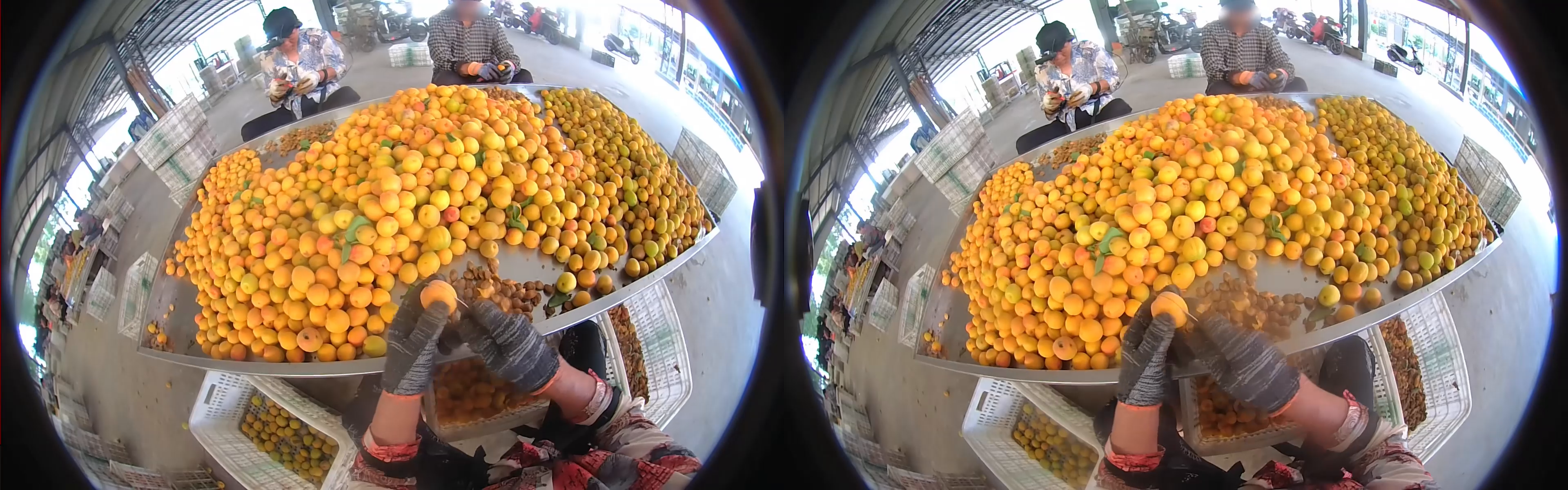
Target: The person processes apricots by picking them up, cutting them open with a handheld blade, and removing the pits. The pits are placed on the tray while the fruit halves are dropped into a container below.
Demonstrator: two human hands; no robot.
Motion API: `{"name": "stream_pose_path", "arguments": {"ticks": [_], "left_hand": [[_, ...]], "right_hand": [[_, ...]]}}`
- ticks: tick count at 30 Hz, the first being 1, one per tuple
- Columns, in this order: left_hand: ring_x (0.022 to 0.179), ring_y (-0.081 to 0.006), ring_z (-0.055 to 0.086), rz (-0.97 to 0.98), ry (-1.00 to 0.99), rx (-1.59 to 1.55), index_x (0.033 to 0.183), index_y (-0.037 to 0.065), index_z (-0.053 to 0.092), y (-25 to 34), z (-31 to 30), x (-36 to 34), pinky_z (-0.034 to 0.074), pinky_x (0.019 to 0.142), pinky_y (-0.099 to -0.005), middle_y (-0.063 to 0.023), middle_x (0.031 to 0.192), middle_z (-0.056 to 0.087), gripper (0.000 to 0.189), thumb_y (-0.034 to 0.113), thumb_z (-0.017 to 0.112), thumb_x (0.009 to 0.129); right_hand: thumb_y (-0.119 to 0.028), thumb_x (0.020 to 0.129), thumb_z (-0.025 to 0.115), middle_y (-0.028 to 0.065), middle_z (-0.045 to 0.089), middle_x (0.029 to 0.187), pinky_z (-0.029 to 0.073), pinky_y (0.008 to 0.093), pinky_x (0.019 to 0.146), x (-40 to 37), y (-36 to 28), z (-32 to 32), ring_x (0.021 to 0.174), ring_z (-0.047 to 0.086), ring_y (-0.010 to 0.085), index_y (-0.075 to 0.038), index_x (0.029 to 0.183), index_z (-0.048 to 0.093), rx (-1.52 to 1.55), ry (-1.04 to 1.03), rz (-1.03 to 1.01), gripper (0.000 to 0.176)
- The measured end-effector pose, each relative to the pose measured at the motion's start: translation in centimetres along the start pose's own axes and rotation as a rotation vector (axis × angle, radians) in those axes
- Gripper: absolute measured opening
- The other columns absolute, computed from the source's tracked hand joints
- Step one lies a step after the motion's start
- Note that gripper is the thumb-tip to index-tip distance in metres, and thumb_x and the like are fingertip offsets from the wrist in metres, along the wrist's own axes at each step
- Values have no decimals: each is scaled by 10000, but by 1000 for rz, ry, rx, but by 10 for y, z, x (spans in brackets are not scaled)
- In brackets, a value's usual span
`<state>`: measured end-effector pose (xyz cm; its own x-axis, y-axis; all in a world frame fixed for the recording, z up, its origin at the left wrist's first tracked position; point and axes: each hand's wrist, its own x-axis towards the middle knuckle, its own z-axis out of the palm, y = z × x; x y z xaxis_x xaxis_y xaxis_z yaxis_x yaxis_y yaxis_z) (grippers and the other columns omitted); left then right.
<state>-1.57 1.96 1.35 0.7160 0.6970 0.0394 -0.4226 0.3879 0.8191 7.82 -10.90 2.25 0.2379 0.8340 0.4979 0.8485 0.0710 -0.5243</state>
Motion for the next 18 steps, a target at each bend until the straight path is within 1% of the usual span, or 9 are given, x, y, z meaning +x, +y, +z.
{"name": "stream_pose_path", "arguments": {"ticks": [3, 5, 7, 9, 12, 14, 15, 16, 18], "left_hand": [[775, -66, 511, -85, -44, 218, 1169, 8, 490, 14, 0, -2, 427, 615, -174, -38, 991, 560, 391, 206, 584, 846], [532, -47, 492, -64, -27, 267, 1174, 17, 503, 14, 1, -1, 379, 436, -160, -18, 863, 601, 408, 164, 619, 812], [565, -51, 501, -48, 31, 172, 1166, 16, 508, 1, 5, -4, 389, 459, -163, -17, 868, 598, 404, 166, 622, 809], [597, -55, 511, -36, 89, 76, 1159, 16, 513, -14, 6, -6, 399, 483, -166, -16, 874, 594, 400, 169, 626, 807], [657, -52, 520, -44, 158, 31, 1152, 8, 512, -32, 1, -3, 403, 511, -171, -17, 889, 596, 381, 176, 605, 823], [685, -44, 520, 241, 83, 303, 1152, 8, 508, -39, -3, 0, 394, 516, -169, -13, 878, 595, 365, 195, 574, 846], [685, -44, 520, 242, 83, 304, 1152, 8, 508, -33, -3, 1, 394, 516, -169, -13, 878, 595, 365, 195, 574, 846], [701, -51, 524, 140, 42, 277, 1160, 14, 503, -21, -2, 2, 401, 525, -178, -16, 877, 592, 364, 199, 565, 852], [717, -59, 529, 39, 5, 251, 1168, 21, 499, 1, -1, 0, 409, 534, -187, -20, 876, 589, 364, 204, 555, 858]], "right_hand": [[-6, 811, 539, 177, 569, 1037, 477, 320, 797, 0, 15, -11, 915, 592, 264, 47, 1138, 498, 139, -154, -44, 334], [-14, 810, 548, 172, 580, 1014, 479, 326, 786, -1, 13, -12, 908, 595, 266, 45, 1144, 494, 55, -147, -48, 344], [-22, 808, 558, 167, 591, 990, 482, 332, 775, 0, 7, -5, 901, 599, 269, 43, 1149, 491, -29, -134, -50, 353], [-30, 814, 561, 154, 610, 948, 485, 344, 755, 2, -4, 9, 871, 613, 267, 41, 1172, 468, 98, 96, 117, 377], [-32, 819, 560, 150, 616, 931, 485, 355, 741, 1, -3, 15, 841, 620, 275, 29, 1192, 451, -62, 58, 91, 393], [-29, 820, 558, 161, 613, 927, 486, 353, 739, 2, -2, 12, 845, 618, 278, 33, 1193, 449, -146, 36, 25, 393], [-26, 820, 556, 171, 610, 923, 488, 351, 738, 2, -1, 11, 848, 616, 280, 36, 1194, 447, -228, 14, -45, 394], [-26, 820, 556, 171, 610, 923, 488, 351, 738, 3, 2, 9, 848, 616, 280, 36, 1194, 447, -226, 12, -48, 394], [-17, 817, 547, 182, 599, 938, 492, 353, 731, 4, 9, 6, 839, 611, 302, 32, 1197, 448, 247, -84, 135, 396]]}}
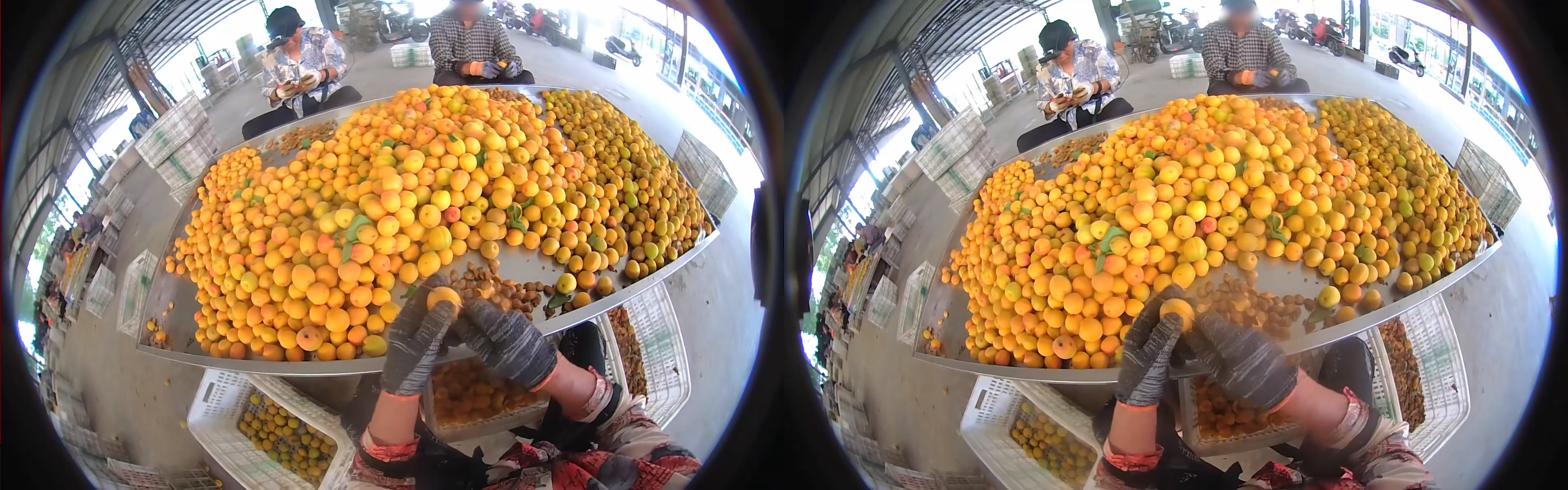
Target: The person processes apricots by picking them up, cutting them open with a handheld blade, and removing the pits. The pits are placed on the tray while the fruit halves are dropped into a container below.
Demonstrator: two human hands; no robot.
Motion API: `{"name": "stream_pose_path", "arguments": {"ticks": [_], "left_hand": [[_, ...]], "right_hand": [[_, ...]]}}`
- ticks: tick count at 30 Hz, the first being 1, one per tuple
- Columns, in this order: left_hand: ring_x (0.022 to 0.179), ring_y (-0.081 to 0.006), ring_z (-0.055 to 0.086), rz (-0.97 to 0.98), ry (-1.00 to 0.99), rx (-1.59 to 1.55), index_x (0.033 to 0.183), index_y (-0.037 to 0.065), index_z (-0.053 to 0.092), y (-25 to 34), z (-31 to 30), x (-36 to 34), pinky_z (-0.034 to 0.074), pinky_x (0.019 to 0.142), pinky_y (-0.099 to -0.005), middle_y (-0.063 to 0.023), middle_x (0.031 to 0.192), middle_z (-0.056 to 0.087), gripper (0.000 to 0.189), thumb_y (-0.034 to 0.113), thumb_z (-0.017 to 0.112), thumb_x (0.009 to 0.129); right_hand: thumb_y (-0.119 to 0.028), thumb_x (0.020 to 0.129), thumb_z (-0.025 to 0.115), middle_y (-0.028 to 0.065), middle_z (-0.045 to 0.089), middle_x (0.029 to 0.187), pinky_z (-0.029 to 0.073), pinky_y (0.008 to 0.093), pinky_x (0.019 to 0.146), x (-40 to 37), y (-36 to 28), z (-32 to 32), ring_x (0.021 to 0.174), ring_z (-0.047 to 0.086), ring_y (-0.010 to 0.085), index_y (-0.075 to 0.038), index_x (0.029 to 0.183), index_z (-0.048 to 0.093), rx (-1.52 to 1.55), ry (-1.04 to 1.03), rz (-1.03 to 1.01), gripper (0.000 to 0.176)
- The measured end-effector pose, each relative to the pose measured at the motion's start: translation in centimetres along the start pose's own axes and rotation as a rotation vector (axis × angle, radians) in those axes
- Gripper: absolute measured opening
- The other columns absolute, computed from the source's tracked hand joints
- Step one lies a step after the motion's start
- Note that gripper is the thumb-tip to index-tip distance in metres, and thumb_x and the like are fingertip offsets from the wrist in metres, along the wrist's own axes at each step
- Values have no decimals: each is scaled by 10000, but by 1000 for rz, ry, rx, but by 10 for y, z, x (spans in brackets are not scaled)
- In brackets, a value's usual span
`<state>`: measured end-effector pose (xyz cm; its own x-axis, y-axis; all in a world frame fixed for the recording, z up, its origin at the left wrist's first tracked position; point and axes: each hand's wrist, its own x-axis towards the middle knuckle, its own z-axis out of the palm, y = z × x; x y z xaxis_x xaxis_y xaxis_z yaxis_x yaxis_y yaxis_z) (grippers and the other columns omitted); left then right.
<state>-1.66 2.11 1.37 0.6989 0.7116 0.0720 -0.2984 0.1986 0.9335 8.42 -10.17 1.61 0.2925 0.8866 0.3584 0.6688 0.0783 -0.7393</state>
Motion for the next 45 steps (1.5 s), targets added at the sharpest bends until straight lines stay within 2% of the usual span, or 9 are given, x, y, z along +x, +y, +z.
{"name": "stream_pose_path", "arguments": {"ticks": [4, 13, 22, 24, 25, 30, 32, 37, 45], "left_hand": [[811, -90, 517, -123, -25, 34, 1140, 5, 512, -3, -1, -2, 430, 666, -220, -39, 929, 578, 353, 225, 552, 867], [703, -73, 497, -49, 126, -8, 1055, 13, 541, -17, 7, -3, 413, 621, -190, -14, 843, 573, 280, 222, 554, 869], [698, -76, 503, 200, -11, 129, 1026, -8, 529, -12, 6, -8, 421, 596, -207, -25, 835, 560, 217, 136, 546, 866], [725, -95, 521, 211, -15, 166, 1042, -11, 523, -15, 9, -6, 433, 620, -222, -44, 864, 569, 238, 157, 536, 875], [788, -95, 515, 207, 60, 203, 1056, -3, 526, -16, 13, -3, 433, 662, -227, -39, 909, 566, 300, 242, 517, 883], [862, -100, 494, 50, 166, 62, 1135, 21, 510, -26, 12, 5, 422, 730, -242, -39, 966, 553, 499, 449, 442, 889], [821, -107, 488, -364, 103, -403, 1170, 42, 506, -9, 14, 1, 417, 691, -233, -30, 942, 547, 529, 480, 426, 885], [709, -78, 499, -207, -35, -47, 1167, 45, 511, -4, -4, 0, 403, 568, -190, -12, 906, 561, 426, 347, 531, 867], [509, -58, 503, -59, -51, 0, 1139, 42, 541, -2, 1, 1, 368, 458, -184, 0, 751, 591, 356, 221, 600, 837]], "right_hand": [[-12, 811, 541, 186, 581, 995, 493, 356, 737, 5, -2, -13, 846, 605, 313, 26, 1169, 484, -536, -54, -411, 364], [-57, 811, 556, 190, 570, 1012, 500, 379, 669, 6, -8, 7, 817, 595, 342, -2, 1179, 488, -380, -11, -22, 379], [1, 817, 523, 156, 514, 1200, 413, 342, 926, 2, -13, -11, 1096, 511, 255, 16, 1243, 419, 788, -122, 248, 439], [-56, 834, 519, 162, 546, 1120, 492, 356, 759, 2, 12, -6, 933, 588, 276, -20, 1227, 448, -835, -9, -569, 401], [-56, 834, 519, 162, 546, 1120, 492, 356, 759, -1, 12, -4, 933, 588, 276, -20, 1227, 448, -836, -8, -567, 401], [-75, 815, 536, 163, 581, 998, 497, 353, 633, 5, -9, 8, 791, 607, 293, -11, 1155, 510, -222, 27, 0, 347], [-83, 814, 541, 162, 595, 950, 496, 354, 635, 3, -7, 9, 781, 609, 298, -5, 1146, 508, -249, 43, 18, 343], [-87, 808, 552, 163, 610, 930, 498, 349, 662, 6, 13, 0, 807, 613, 295, 12, 1180, 459, -413, 103, -340, 396], [-59, 838, 453, 136, 535, 1150, 500, 323, 694, 17, -3, -25, 958, 576, 255, -47, 1162, 535, 26, -290, 219, 334]]}}
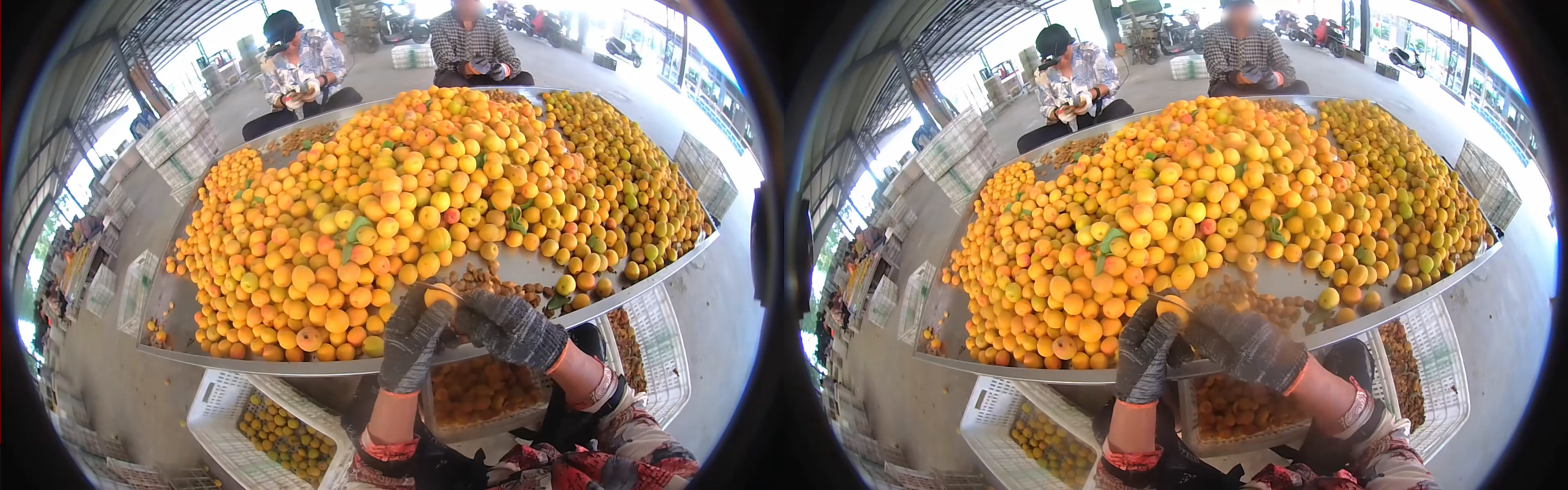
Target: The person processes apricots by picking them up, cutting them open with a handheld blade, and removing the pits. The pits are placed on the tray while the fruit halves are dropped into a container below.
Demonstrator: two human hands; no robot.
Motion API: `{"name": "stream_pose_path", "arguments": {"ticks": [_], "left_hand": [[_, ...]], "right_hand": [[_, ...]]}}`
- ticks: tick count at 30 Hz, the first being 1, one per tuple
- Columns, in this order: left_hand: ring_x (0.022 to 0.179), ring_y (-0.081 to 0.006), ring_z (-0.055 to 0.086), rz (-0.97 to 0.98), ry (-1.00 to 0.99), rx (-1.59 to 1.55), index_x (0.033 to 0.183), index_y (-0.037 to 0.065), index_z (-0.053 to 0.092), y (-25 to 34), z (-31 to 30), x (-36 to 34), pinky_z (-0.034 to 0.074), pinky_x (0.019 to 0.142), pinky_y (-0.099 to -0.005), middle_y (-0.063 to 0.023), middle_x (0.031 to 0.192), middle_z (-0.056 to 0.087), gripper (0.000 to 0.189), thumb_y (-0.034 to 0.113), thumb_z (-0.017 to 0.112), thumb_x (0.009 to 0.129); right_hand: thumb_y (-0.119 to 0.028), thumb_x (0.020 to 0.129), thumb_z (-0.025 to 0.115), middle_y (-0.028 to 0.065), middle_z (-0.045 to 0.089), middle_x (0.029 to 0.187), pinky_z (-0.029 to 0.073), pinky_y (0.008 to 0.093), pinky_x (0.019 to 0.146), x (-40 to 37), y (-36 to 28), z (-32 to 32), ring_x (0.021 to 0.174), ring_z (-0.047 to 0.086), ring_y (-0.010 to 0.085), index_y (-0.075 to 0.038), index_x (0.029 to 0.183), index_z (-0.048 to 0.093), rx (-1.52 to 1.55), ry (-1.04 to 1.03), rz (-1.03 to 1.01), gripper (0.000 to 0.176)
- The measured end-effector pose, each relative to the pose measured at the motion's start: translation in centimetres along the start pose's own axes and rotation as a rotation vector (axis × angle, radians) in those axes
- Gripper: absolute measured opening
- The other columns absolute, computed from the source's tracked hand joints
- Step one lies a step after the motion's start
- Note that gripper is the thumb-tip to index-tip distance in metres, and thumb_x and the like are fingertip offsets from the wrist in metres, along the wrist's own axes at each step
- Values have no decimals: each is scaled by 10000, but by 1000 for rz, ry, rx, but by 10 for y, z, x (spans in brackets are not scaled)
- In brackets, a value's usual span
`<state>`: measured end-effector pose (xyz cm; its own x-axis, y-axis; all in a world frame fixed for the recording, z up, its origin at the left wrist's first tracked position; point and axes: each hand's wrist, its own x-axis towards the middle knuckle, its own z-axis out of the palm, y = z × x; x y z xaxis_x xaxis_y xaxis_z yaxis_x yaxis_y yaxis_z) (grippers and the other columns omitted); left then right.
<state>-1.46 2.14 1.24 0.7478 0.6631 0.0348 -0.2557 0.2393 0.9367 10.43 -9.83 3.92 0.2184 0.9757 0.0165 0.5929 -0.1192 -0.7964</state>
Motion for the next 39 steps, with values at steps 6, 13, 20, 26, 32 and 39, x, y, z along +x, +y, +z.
{"name": "stream_pose_path", "arguments": {"ticks": [6, 13, 20, 26, 32, 39], "left_hand": [[537, -106, 516, 52, 300, -111, 1017, 28, 559, -25, 4, 8, 397, 471, -212, -12, 690, 563, 387, 386, 511, 876], [687, -91, 509, -193, 126, -196, 1066, 53, 548, -7, 2, 2, 414, 558, -217, -16, 823, 552, 544, 542, 441, 853], [663, -70, 511, -36, 157, -192, 1109, 67, 533, -9, 7, 2, 411, 527, -194, -5, 846, 560, 411, 402, 501, 874], [627, -46, 503, 54, 117, -89, 1161, 50, 509, -12, 0, 4, 399, 483, -172, -8, 883, 585, 404, 331, 533, 870], [577, -28, 485, 123, 145, 31, 1145, 39, 517, -7, 1, 6, 359, 444, -150, -3, 866, 597, 398, 306, 565, 854], [773, -92, 517, 119, 257, -10, 1097, -5, 532, -7, 4, 4, 433, 663, -221, -43, 926, 586, 362, 293, 494, 896]], "right_hand": [[-60, 809, 576, 185, 598, 952, 492, 361, 727, 3, -4, 36, 848, 600, 332, 6, 1182, 463, -299, 420, -276, 395], [-50, 785, 597, 200, 591, 943, 493, 375, 718, 6, -4, 31, 852, 595, 350, 30, 1158, 470, -224, 431, -239, 402], [-98, 787, 591, 163, 594, 942, 483, 327, 642, 4, 0, 16, 797, 607, 268, 1, 1138, 492, -336, 373, -343, 377], [-81, 781, 597, 162, 604, 857, 482, 346, 606, 10, -4, 6, 737, 608, 292, 28, 1104, 513, -254, 332, -326, 351], [-71, 778, 598, 171, 605, 842, 475, 368, 619, 8, -4, 7, 734, 603, 309, 22, 1092, 535, -278, 323, -329, 334], [-158, 789, 599, 153, 599, 814, 470, 387, 557, 17, -3, 40, 680, 591, 317, -31, 1029, 541, -222, 493, -219, 278]]}}
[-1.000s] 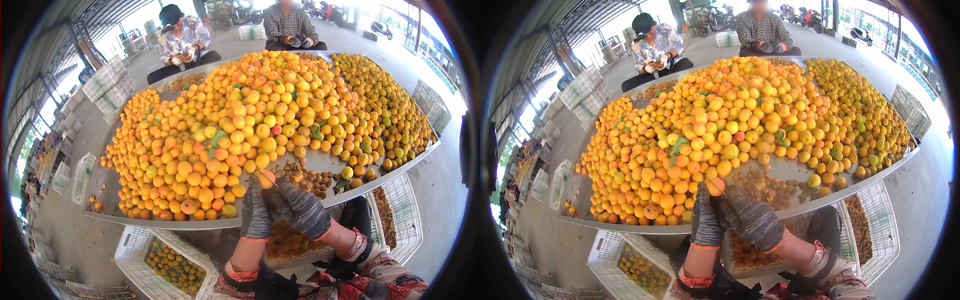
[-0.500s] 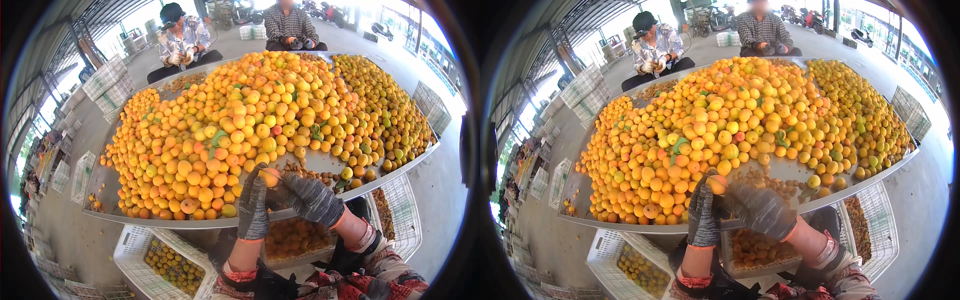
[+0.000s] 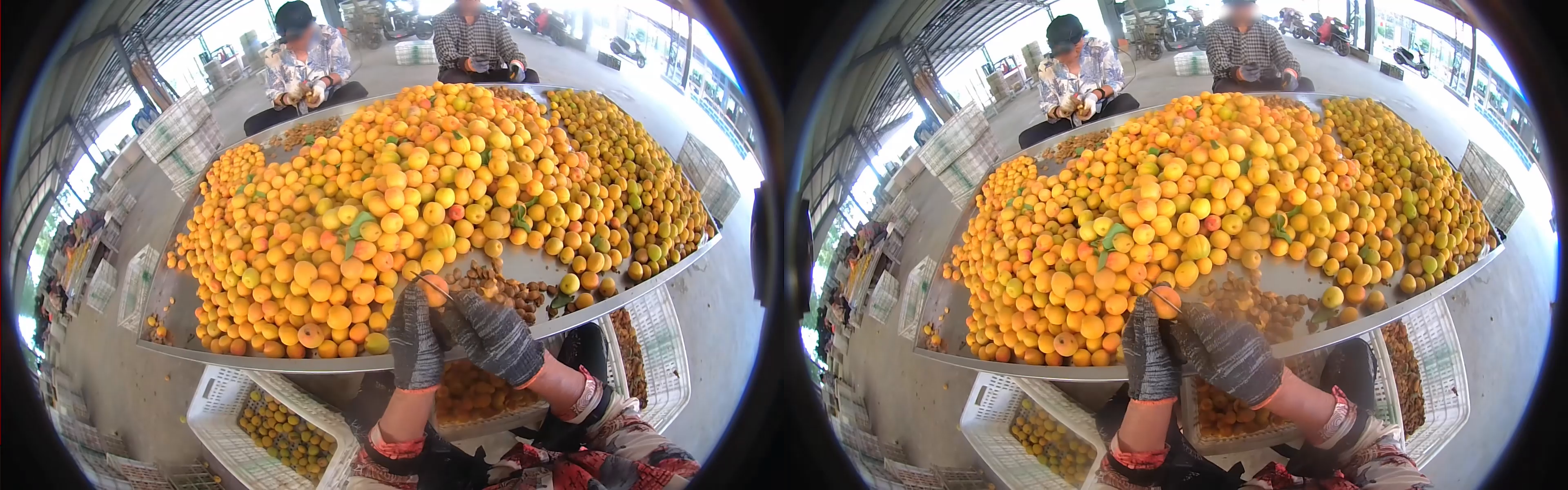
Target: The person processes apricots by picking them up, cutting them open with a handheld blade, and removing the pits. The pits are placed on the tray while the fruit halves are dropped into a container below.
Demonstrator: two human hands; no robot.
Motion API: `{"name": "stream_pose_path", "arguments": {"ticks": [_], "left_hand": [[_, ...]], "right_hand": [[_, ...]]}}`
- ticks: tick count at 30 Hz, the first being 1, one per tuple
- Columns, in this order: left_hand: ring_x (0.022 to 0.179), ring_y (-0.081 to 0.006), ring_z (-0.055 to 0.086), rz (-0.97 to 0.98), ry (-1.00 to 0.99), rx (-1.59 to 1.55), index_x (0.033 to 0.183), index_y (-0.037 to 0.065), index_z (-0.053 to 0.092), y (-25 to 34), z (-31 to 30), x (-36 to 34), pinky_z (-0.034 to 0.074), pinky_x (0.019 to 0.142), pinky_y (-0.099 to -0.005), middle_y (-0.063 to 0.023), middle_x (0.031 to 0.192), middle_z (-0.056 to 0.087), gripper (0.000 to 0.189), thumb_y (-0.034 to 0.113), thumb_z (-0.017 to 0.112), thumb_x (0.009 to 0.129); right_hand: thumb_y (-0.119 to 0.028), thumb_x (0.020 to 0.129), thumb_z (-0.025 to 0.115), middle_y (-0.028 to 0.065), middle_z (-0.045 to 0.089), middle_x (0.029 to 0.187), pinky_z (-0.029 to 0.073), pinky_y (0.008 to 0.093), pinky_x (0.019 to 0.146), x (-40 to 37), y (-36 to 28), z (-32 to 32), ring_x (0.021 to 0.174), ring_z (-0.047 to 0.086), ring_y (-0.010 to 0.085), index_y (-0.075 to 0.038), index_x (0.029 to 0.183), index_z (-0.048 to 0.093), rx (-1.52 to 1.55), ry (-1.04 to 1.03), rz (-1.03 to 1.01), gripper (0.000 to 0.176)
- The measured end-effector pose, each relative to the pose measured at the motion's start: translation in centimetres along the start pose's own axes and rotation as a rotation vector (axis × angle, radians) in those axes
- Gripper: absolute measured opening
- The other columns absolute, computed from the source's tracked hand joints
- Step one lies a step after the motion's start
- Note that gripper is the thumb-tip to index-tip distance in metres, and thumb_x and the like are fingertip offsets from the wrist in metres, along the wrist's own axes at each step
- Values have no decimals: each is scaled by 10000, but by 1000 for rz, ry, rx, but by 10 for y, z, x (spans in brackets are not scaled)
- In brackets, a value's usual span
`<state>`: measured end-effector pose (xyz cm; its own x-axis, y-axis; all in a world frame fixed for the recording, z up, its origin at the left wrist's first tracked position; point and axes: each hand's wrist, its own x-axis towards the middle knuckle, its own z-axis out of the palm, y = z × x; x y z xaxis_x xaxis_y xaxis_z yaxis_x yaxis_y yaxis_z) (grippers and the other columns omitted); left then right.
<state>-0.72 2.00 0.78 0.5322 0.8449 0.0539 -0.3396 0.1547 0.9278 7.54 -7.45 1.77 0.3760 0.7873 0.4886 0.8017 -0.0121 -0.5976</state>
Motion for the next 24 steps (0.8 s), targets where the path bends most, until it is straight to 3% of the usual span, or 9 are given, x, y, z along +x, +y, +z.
{"name": "stream_pose_path", "arguments": {"ticks": [2, 7, 11, 13, 15, 16, 18, 22, 24], "left_hand": [[865, -124, 504, -21, -8, 84, 1079, -17, 532, -5, -3, 0, 417, 772, -257, -62, 956, 578, 355, 289, 452, 916], [854, -174, 530, 217, 39, 265, 1033, -28, 535, -16, -8, 0, 429, 762, -292, -104, 952, 584, 312, 243, 424, 924], [851, -252, 555, 393, 54, 459, 1017, -47, 526, -9, -11, 0, 435, 777, -338, -162, 948, 584, 279, 192, 416, 924], [846, -232, 553, 331, 38, 408, 1014, -43, 528, -8, -10, -1, 436, 768, -327, -147, 940, 585, 264, 185, 432, 919], [841, -212, 551, 268, 29, 358, 1010, -38, 530, -5, -7, -2, 437, 760, -317, -133, 931, 586, 250, 177, 448, 913], [827, -189, 547, 291, -22, 289, 1006, -32, 532, -2, -3, -3, 438, 746, -302, -115, 924, 584, 229, 163, 472, 902], [813, -165, 544, 313, -79, 223, 1001, -25, 535, 0, 1, -5, 439, 731, -288, -97, 918, 582, 210, 149, 496, 891], [775, -138, 539, 259, -13, 199, 978, -15, 546, 0, 4, -6, 443, 694, -267, -65, 882, 583, 183, 123, 546, 858], [767, -143, 542, 301, -8, 225, 975, -15, 546, 0, 3, -6, 446, 686, -269, -63, 870, 586, 183, 119, 553, 852]], "right_hand": [[-162, 788, 600, 158, 596, 812, 468, 392, 552, 0, 0, 5, 675, 590, 319, -29, 1037, 534, -6, -14, 7, 290], [-98, 819, 571, 163, 597, 907, 490, 355, 671, -3, -8, 4, 790, 607, 286, 25, 1148, 485, -82, -153, 93, 361], [-39, 829, 539, 149, 590, 973, 493, 331, 761, -2, 2, -3, 883, 600, 258, 64, 1160, 462, 118, -182, -86, 355], [-18, 823, 536, 146, 586, 993, 490, 326, 783, -1, 12, -7, 908, 594, 250, 74, 1162, 457, 205, -211, -119, 360], [-122, 805, 573, 171, 602, 939, 485, 366, 648, 3, 20, -7, 785, 607, 322, -3, 1225, 412, -416, 40, -649, 465], [-122, 805, 573, 171, 602, 939, 485, 366, 648, 1, 18, -8, 785, 607, 322, -3, 1225, 412, -415, 40, -649, 465], [-120, 802, 576, 180, 591, 971, 481, 366, 670, 2, 3, -14, 820, 605, 308, -15, 1221, 419, 131, -150, -144, 459], [-126, 802, 577, 191, 570, 1019, 477, 365, 689, 3, -3, -21, 854, 599, 297, -19, 1211, 431, 18, -256, -18, 447], [-123, 806, 577, 182, 569, 1037, 476, 358, 705, 3, 0, -19, 880, 593, 292, -6, 1209, 429, 294, -227, -9, 445]]}}
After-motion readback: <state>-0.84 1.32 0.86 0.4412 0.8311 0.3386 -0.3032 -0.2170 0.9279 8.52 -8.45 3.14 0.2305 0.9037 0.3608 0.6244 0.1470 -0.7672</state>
